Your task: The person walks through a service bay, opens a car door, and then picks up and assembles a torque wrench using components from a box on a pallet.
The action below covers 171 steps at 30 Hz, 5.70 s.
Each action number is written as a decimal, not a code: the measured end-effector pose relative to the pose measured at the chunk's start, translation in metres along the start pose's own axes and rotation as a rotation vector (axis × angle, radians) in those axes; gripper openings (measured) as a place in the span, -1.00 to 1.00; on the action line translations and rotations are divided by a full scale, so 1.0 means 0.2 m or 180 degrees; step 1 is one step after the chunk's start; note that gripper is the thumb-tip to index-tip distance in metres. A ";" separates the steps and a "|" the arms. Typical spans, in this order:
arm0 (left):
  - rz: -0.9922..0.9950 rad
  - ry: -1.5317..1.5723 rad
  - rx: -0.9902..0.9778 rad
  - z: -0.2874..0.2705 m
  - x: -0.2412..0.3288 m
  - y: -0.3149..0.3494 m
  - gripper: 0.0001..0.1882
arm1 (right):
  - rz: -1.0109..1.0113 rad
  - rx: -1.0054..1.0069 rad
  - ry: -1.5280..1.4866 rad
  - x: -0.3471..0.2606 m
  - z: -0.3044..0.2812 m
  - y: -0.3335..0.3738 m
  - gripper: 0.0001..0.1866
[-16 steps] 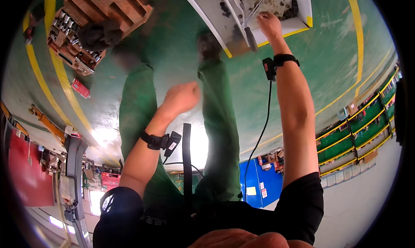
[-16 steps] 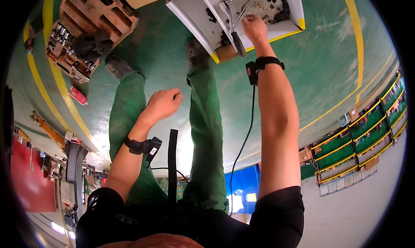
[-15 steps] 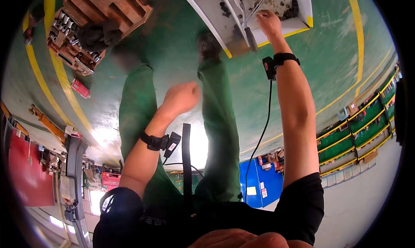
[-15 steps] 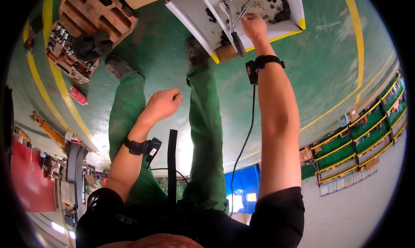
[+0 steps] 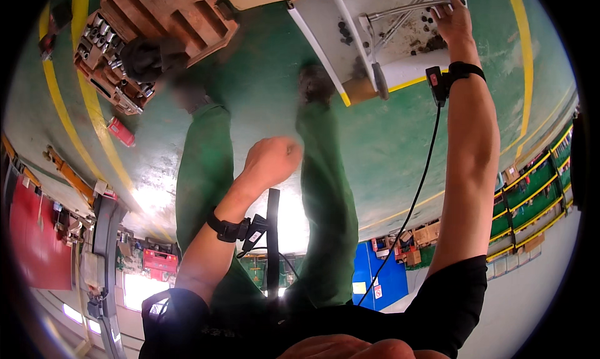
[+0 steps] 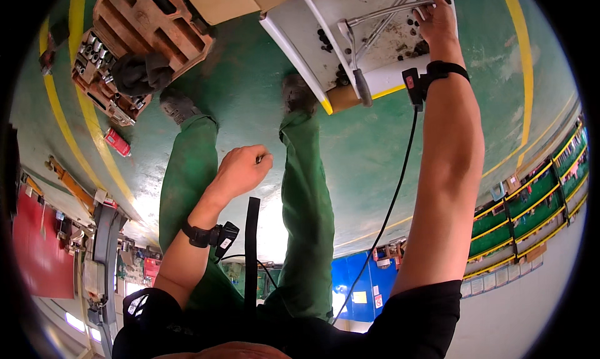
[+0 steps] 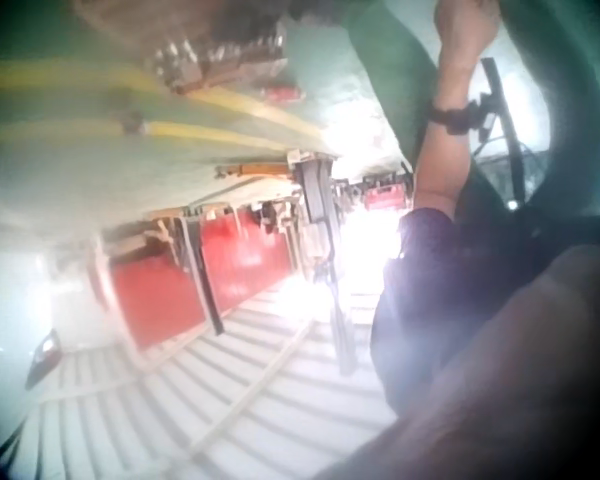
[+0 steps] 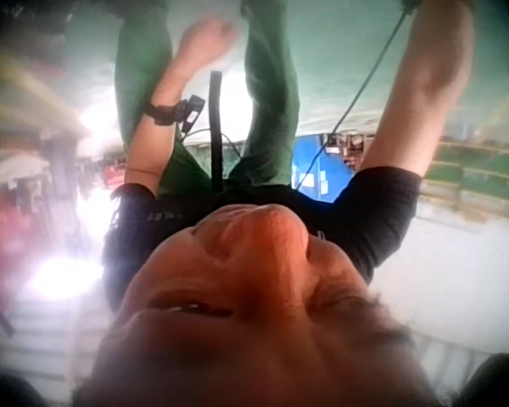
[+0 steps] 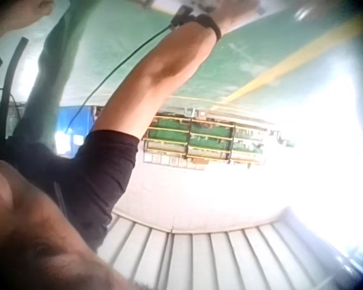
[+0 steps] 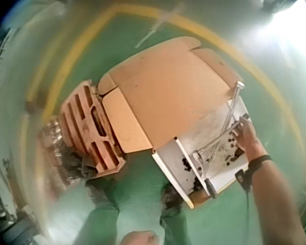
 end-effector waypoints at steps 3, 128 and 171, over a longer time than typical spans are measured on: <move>0.0195 0.0052 0.0158 0.02 -0.06 0.00 -0.72 | -0.0470 -0.0613 0.0220 -0.06 0.15 0.13 -0.70; -0.0081 0.1771 -0.0152 0.03 -0.24 0.38 -0.74 | -0.1610 0.0415 0.0745 -0.53 0.11 1.57 -0.80; 0.2415 -0.0373 0.3922 0.06 0.67 3.77 -0.71 | -0.0546 -0.1370 -0.1548 -1.04 0.43 5.06 -0.86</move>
Point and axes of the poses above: each hand's wrist, its own y-axis away from the middle knuckle, its own z-axis out of the palm, x = y × z, the point moved 4 cm from there along -y, towards the middle knuckle, and after that the axes turned 5 degrees about -y, right-handed, at the moved point
